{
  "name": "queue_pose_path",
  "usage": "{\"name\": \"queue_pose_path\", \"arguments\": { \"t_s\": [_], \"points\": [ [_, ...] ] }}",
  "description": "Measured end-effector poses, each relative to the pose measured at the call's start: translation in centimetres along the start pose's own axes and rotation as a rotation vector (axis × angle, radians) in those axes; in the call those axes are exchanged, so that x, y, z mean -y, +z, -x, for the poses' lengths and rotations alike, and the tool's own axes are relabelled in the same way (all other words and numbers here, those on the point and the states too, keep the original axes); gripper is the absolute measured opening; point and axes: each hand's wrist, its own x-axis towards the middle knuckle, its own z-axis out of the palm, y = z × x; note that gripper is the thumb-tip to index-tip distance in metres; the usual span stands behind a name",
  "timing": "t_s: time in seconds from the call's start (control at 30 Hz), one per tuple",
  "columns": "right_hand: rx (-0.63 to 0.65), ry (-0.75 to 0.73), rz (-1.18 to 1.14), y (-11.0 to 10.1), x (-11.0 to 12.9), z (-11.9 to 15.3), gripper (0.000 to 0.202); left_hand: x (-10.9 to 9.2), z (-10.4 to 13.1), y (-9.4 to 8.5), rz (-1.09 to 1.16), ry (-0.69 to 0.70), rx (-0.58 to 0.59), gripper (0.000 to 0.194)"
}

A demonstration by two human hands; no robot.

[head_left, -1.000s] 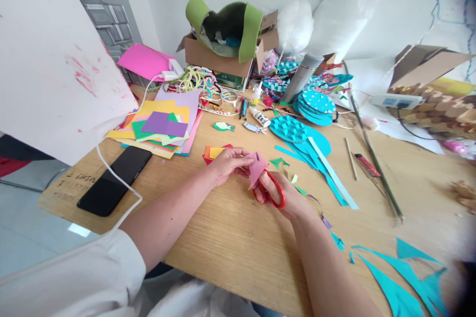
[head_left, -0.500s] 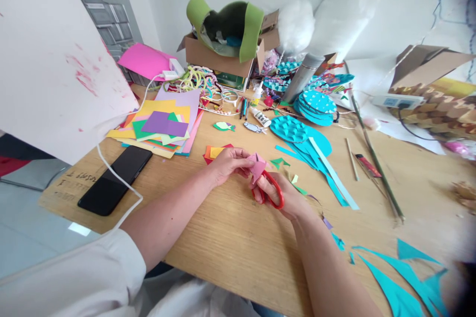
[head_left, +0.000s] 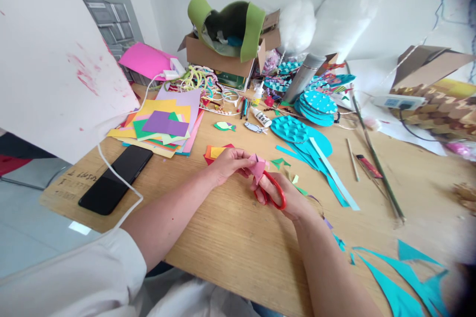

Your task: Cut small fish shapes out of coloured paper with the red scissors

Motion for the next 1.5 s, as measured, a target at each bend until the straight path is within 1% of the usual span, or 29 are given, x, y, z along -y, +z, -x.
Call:
{"name": "queue_pose_path", "arguments": {
  "t_s": [0.27, 0.57, 0.87, 1.1, 1.3, 1.5],
  "points": [
    [-0.002, -0.005, 0.071, -0.18, -0.15, 0.04, 0.055, 0.03, -0.03, -0.04, 0.001, 0.016, 0.012, 0.036],
    [-0.071, 0.058, 0.09, 0.06, -0.14, 0.02, 0.053, -0.07, 0.04, 0.0, -0.01, 0.035, 0.016, 0.036],
    [-0.101, 0.048, 0.088, 0.19, -0.28, -0.06, 0.054, -0.17, 0.14, 0.06, 0.005, 0.029, 0.014, 0.036],
    [-0.113, 0.044, 0.126, 0.32, 0.22, 0.06, 0.057, -0.18, 0.09, 0.11, 0.019, 0.03, 0.018, 0.035],
    [-0.111, 0.047, 0.142, 0.22, -0.01, -0.06, 0.055, -0.14, 0.1, 0.12, 0.028, 0.024, 0.01, 0.034],
    [-0.122, 0.054, 0.129, 0.24, 0.2, -0.08, 0.053, 0.04, -0.04, -0.02, 0.029, 0.023, -0.029, 0.031]
  ]
}}
